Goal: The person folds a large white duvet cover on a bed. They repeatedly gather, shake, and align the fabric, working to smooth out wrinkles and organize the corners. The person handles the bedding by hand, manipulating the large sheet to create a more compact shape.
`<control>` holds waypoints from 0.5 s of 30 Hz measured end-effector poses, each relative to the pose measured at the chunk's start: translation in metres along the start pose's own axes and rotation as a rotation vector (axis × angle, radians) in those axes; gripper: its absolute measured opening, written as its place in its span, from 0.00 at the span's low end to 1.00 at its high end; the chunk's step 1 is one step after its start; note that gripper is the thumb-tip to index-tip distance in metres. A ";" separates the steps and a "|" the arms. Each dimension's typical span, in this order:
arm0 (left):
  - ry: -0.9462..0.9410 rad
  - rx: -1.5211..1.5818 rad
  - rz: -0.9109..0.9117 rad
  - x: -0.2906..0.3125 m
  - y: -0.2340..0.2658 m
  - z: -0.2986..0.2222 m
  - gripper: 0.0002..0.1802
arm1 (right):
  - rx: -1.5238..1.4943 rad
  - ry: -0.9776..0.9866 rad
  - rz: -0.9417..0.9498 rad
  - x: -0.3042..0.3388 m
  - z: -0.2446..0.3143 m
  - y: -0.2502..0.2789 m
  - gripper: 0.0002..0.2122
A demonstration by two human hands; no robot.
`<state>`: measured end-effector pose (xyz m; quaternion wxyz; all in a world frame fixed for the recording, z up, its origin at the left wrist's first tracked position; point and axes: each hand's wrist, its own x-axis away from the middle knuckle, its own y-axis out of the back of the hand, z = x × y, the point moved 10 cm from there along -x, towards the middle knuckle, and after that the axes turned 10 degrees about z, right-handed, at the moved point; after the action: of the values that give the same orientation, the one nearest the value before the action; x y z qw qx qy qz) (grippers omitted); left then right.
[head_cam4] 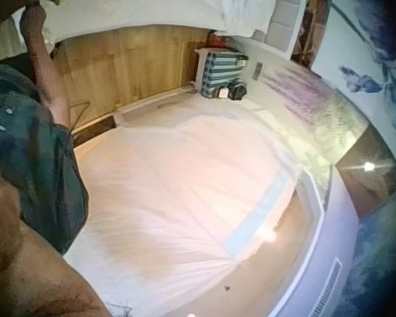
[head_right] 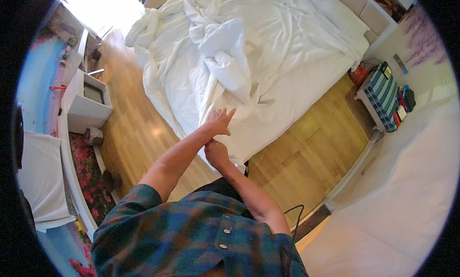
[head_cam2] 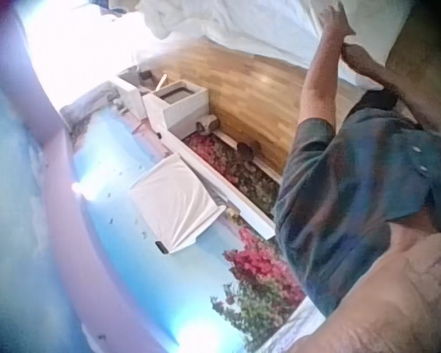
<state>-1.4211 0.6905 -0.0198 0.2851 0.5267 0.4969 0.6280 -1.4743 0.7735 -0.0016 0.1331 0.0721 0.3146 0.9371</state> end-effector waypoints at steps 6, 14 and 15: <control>0.049 0.192 0.090 -0.042 -0.075 0.061 0.11 | -0.079 0.052 0.096 -0.002 -0.029 0.016 0.13; 0.155 1.061 -0.258 0.021 0.034 0.102 0.16 | -0.919 -0.349 -0.081 -0.043 -0.199 0.071 0.19; 0.174 1.112 -0.255 0.038 0.036 0.103 0.18 | -1.000 -0.400 -0.168 -0.052 -0.202 0.088 0.18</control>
<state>-1.3285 0.7454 0.0225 -0.0029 0.4799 0.8334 0.2741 -1.4875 0.5752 -0.1108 0.2829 0.1515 -0.1961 0.9266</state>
